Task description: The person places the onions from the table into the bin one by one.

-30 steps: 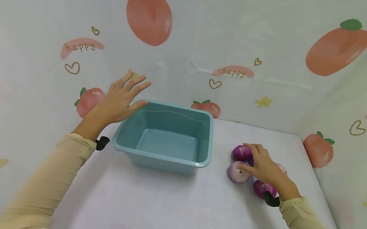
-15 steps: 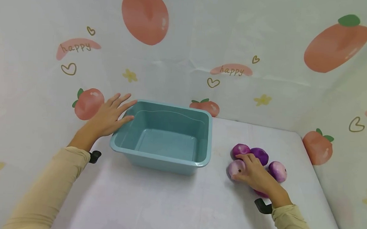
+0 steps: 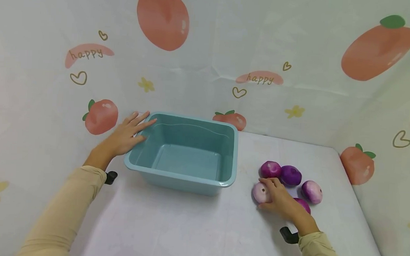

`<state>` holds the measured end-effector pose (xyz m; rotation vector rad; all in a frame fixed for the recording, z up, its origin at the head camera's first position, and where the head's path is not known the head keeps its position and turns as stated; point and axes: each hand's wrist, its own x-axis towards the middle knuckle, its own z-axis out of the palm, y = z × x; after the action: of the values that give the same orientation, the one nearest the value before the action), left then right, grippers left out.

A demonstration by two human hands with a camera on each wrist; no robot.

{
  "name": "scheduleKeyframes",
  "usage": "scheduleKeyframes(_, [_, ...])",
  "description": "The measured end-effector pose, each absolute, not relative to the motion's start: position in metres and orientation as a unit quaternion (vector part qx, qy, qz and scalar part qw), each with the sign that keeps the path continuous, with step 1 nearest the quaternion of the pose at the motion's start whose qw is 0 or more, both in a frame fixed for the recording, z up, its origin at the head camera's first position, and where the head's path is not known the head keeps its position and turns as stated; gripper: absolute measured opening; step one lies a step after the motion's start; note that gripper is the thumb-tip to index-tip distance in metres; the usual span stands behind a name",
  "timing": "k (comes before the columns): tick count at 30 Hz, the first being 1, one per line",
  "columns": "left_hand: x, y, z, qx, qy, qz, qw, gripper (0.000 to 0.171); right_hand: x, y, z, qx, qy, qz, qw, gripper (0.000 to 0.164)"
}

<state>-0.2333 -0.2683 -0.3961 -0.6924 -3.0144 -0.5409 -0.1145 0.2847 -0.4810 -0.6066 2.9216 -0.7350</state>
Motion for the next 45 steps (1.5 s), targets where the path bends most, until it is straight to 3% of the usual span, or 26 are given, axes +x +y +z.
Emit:
scheduleKeyframes(12, [-0.235, -0.268, -0.4, -0.207, -0.955, -0.213, -0.001, 0.064, -0.117, 0.287, -0.468, -0.194, 0.951, -0.24, 0.027, 0.079])
scheduleKeyframes(20, [-0.235, -0.27, -0.404, -0.196, -0.953, -0.232, -0.004, 0.063, -0.131, 0.289, -0.43, -0.215, 0.937, -0.276, -0.005, 0.08])
scheduleKeyframes(35, [-0.235, -0.268, -0.406, -0.192, -0.949, -0.25, -0.002, 0.064, -0.173, 0.26, -0.329, -0.231, 0.909, -0.346, 0.015, 0.084])
scheduleKeyframes(45, [-0.232, -0.268, -0.405, -0.183, -0.949, -0.258, -0.005, 0.065, -0.209, 0.213, -0.293, -0.244, 0.879, -0.408, 0.032, 0.07])
